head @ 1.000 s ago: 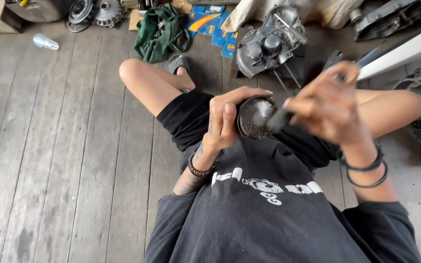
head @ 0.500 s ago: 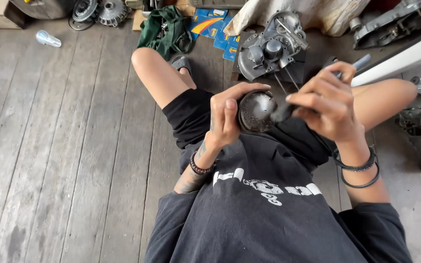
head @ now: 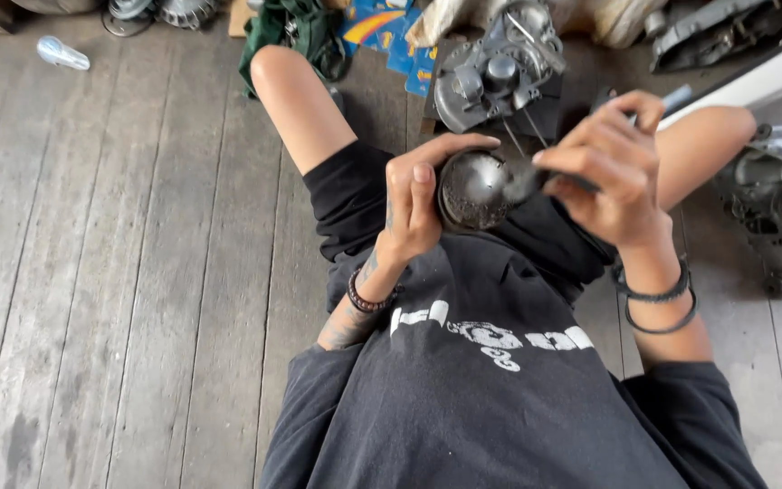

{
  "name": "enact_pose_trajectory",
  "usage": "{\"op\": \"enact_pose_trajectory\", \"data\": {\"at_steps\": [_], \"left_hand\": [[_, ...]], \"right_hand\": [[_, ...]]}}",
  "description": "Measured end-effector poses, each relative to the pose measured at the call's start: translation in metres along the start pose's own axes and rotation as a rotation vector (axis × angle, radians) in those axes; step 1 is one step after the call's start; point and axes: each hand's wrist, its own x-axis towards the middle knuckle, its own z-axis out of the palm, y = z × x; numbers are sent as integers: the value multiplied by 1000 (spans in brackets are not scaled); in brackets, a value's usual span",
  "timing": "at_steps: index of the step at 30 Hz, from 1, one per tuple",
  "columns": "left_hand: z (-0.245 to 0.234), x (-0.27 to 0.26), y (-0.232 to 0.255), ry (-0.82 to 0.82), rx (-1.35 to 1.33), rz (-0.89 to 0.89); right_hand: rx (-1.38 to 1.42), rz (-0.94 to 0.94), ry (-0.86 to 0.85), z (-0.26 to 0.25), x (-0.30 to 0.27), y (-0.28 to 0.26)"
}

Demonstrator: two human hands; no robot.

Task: The person scrubs a metal engine piston with a wire brush, rotating it to clean different sides. They then use a screwdriver to scrape residue from the piston head and surrounding areas.

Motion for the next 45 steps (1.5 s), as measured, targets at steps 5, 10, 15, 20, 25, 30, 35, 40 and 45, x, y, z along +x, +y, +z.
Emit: {"op": "enact_pose_trajectory", "data": {"at_steps": [5,10,15,20,25,30,35,40,45], "left_hand": [[3,-1,5,22,-15,-13],[0,-2,20,-10,-18,-60],[1,-4,21,-33,17,-88],[1,-9,27,-52,56,-80],[7,-10,31,-66,43,-123],[0,-13,28,55,13,-117],[4,-11,4,31,-21,-2],[-2,-10,8,43,37,18],[4,-8,3,58,22,23]], "right_hand": [[48,44,-8,-1,4,-24],[-49,68,-95,-12,23,-32],[-64,69,-94,-9,18,-29],[-81,41,-135,-16,18,-46],[-103,37,-112,-18,35,-54],[-111,9,-174,-18,37,-60],[-57,-18,23,-5,27,-46],[-37,-9,50,1,25,-45],[-42,5,24,-1,15,-37]]}}
